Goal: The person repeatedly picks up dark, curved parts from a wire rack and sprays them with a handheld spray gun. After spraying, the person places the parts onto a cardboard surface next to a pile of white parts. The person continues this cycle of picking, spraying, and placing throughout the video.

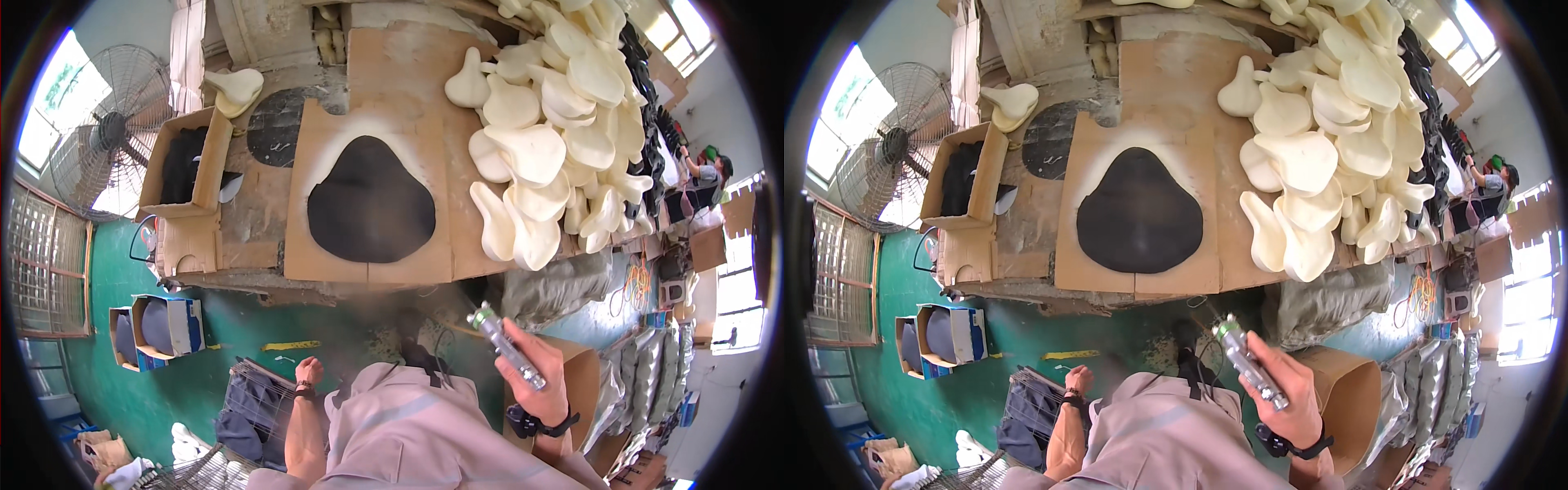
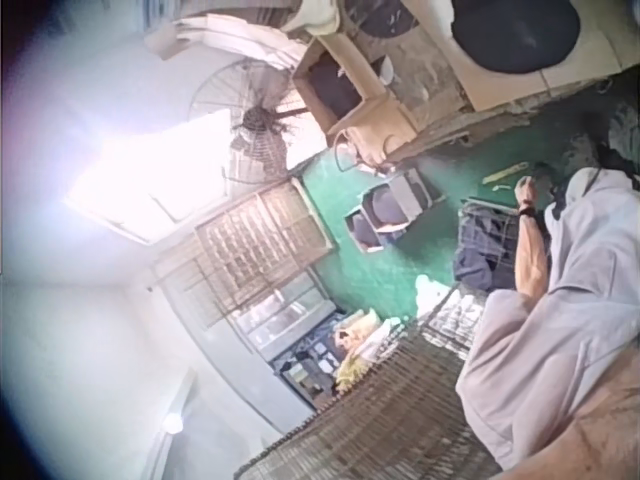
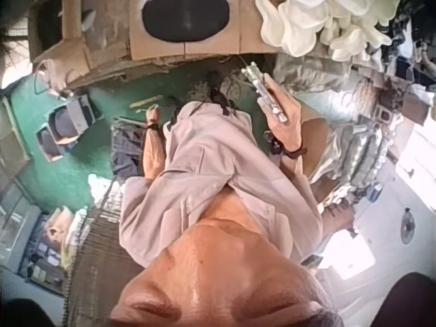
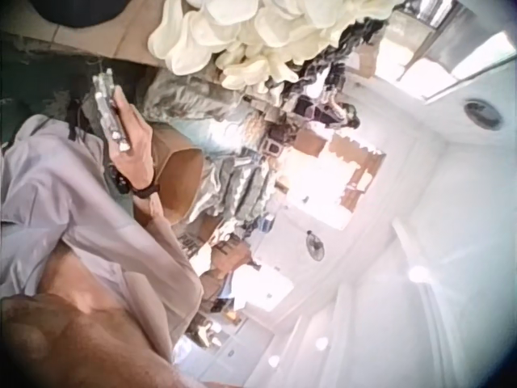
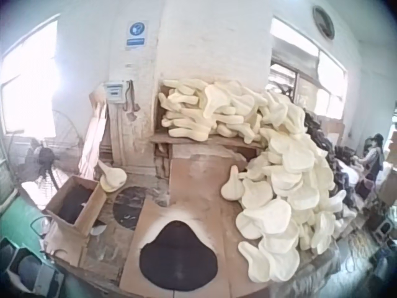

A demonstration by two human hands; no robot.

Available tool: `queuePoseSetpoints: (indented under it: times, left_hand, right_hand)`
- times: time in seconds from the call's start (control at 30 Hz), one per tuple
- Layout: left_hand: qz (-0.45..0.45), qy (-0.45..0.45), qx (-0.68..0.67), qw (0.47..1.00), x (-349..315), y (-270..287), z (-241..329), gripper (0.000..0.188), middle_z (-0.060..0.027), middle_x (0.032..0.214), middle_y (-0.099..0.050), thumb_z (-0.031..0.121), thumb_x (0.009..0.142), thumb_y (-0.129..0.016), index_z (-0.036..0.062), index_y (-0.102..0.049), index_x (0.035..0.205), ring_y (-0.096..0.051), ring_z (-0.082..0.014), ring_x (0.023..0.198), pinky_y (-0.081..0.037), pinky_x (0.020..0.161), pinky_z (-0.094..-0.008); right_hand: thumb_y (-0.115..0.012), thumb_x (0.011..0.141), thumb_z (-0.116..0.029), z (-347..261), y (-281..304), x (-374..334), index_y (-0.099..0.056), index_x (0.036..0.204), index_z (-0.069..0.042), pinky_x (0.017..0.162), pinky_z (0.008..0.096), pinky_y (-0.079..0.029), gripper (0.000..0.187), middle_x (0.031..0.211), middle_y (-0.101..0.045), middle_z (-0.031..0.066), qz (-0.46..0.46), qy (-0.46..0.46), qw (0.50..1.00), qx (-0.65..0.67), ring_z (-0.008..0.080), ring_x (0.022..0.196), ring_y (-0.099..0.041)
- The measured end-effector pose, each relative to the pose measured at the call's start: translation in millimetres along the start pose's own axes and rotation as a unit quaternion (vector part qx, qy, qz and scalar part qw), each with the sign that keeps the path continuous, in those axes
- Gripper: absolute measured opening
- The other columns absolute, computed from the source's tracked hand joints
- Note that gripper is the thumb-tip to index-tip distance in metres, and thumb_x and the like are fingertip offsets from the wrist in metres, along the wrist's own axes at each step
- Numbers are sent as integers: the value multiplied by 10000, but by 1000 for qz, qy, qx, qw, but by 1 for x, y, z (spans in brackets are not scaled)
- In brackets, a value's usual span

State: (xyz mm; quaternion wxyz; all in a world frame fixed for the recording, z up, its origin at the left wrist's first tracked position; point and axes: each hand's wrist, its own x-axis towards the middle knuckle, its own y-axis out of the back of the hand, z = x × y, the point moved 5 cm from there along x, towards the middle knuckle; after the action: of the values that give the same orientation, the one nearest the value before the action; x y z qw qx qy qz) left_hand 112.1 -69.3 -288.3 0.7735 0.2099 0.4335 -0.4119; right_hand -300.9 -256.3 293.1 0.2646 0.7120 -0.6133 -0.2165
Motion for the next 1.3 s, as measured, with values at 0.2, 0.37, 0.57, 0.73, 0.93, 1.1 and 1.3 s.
queuePoseSetpoints:
  times: [0.2,0.37,0.57,0.73,0.93,1.1,1.3]
  left_hand:
    - [7,-31,50,998,6,-11,-7,400,-89,883,-705,182,878,-702,-25,-643,1216,-671,-171,734,-535,615,-297]
    - [9,-51,82,995,6,3,-44,324,-74,846,-697,187,881,-660,-26,-685,1123,-667,-170,752,-543,661,-311]
    - [-19,22,104,994,-4,0,-67,330,-29,759,-608,158,927,-619,-28,-609,1199,-558,-127,597,-491,543,-299]
    - [164,2,161,973,-46,4,-14,432,-126,967,-748,344,771,-605,103,-735,1105,-714,-283,919,-545,853,-378]
    - [237,24,48,970,-80,43,-75,465,-151,1216,-686,365,783,-634,116,-715,1167,-625,-307,1183,-479,1025,-384]
    - [298,104,9,949,-94,72,-164,356,-24,792,-715,267,811,-687,110,-714,1129,-662,-122,643,-526,554,-291]
    - [261,167,-80,947,-112,79,-199,297,-20,814,-722,283,757,-711,158,-738,1025,-683,-148,680,-551,632,-315]
  right_hand:
    - [-722,787,44,4,15,9,-597,1300,15,746,340,-535,528,985,-697,190,48,4,999,-9,299,829,-688]
    - [-724,775,49,11,0,0,-600,1293,10,744,336,-528,534,945,-683,195,-58,-9,998,1,306,809,-681]
    - [-631,874,-63,13,-17,-8,-562,1344,40,816,306,-506,486,979,-667,81,-69,-59,995,43,154,887,-628]
    - [-676,940,-116,3,-60,6,-609,1260,76,870,344,-494,379,1106,-704,149,-120,-59,991,20,207,1003,-633]
    - [-671,950,-142,-27,-98,18,-584,1294,85,938,370,-462,421,1230,-660,197,-208,21,977,-43,268,1062,-608]
    - [-633,967,-97,-66,-134,22,-531,1350,79,978,335,-439,435,1269,-629,155,-299,54,953,0,232,1094,-582]
    - [-697,926,-150,-51,-161,17,-625,1098,32,673,308,-403,261,820,-536,37,-287,43,957,-12,141,759,-471]
